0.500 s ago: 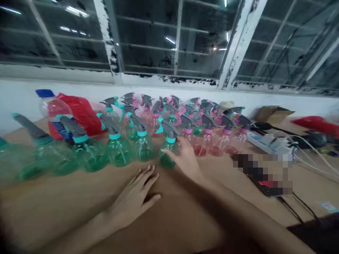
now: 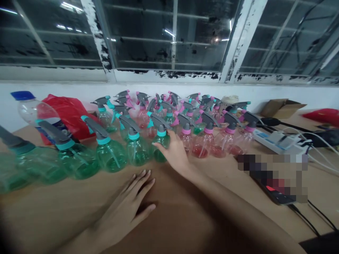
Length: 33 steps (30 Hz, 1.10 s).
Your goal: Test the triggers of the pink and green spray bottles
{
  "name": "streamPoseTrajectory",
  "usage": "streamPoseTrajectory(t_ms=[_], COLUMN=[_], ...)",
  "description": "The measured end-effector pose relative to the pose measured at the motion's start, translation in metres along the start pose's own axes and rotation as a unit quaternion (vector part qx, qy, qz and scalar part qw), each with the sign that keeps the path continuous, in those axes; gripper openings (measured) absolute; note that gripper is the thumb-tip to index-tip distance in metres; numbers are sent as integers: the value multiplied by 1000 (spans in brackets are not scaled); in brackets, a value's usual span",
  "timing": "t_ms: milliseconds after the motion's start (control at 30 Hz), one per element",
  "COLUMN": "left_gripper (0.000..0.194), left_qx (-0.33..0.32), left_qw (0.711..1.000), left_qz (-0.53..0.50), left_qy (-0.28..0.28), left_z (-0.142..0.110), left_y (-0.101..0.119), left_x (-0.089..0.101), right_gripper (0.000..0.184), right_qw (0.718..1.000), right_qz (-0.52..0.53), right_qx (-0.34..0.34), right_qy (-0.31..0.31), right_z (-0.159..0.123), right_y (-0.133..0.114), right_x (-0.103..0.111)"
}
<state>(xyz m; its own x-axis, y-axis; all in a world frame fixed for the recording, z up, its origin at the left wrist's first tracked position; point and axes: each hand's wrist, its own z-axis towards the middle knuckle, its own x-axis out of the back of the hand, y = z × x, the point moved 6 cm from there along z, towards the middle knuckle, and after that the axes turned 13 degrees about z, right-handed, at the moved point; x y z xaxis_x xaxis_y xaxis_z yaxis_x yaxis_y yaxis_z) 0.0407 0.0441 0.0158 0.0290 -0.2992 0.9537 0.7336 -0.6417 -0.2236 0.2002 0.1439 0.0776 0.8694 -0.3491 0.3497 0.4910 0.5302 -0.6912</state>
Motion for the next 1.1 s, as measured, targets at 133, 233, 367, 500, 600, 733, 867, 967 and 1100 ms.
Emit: streamPoseTrajectory(t_ms=[133, 233, 367, 500, 600, 733, 867, 967, 1100], left_gripper=[57, 57, 57, 61, 59, 59, 53, 54, 56], left_qx=[3, 3, 2, 6, 16, 38, 53, 54, 67], left_qw=[1000, 999, 996, 996, 997, 996, 995, 995, 994], left_qz=[11, 14, 19, 14, -9, -31, -54, -54, -55], left_qy=[22, 52, 86, 85, 79, 70, 67, 66, 63], left_z=[-3, -4, -3, -4, -7, -11, -13, -12, -9], left_y=[-1, -3, -6, -8, -7, -7, -7, -7, -5], left_x=[-1, -2, -2, -5, -6, -8, -9, -7, -2], right_gripper=[62, 47, 26, 27, 45, 68, 75, 67, 65], right_qw=[1000, 999, 993, 984, 970, 959, 953, 951, 951], right_qz=[-3, -24, -113, -162, -225, -258, -271, -285, -291], right_qx=[11, 37, -16, -71, -93, -112, -124, -108, -97], right_qy=[-17, -10, 11, 13, -9, -33, -44, -42, -49], right_z=[-8, -14, -16, -15, -13, -3, 10, 15, 10], right_y=[-8, -17, -11, 1, 9, 17, 23, 22, 19], right_x=[14, 40, 77, 97, 95, 82, 68, 62, 65])
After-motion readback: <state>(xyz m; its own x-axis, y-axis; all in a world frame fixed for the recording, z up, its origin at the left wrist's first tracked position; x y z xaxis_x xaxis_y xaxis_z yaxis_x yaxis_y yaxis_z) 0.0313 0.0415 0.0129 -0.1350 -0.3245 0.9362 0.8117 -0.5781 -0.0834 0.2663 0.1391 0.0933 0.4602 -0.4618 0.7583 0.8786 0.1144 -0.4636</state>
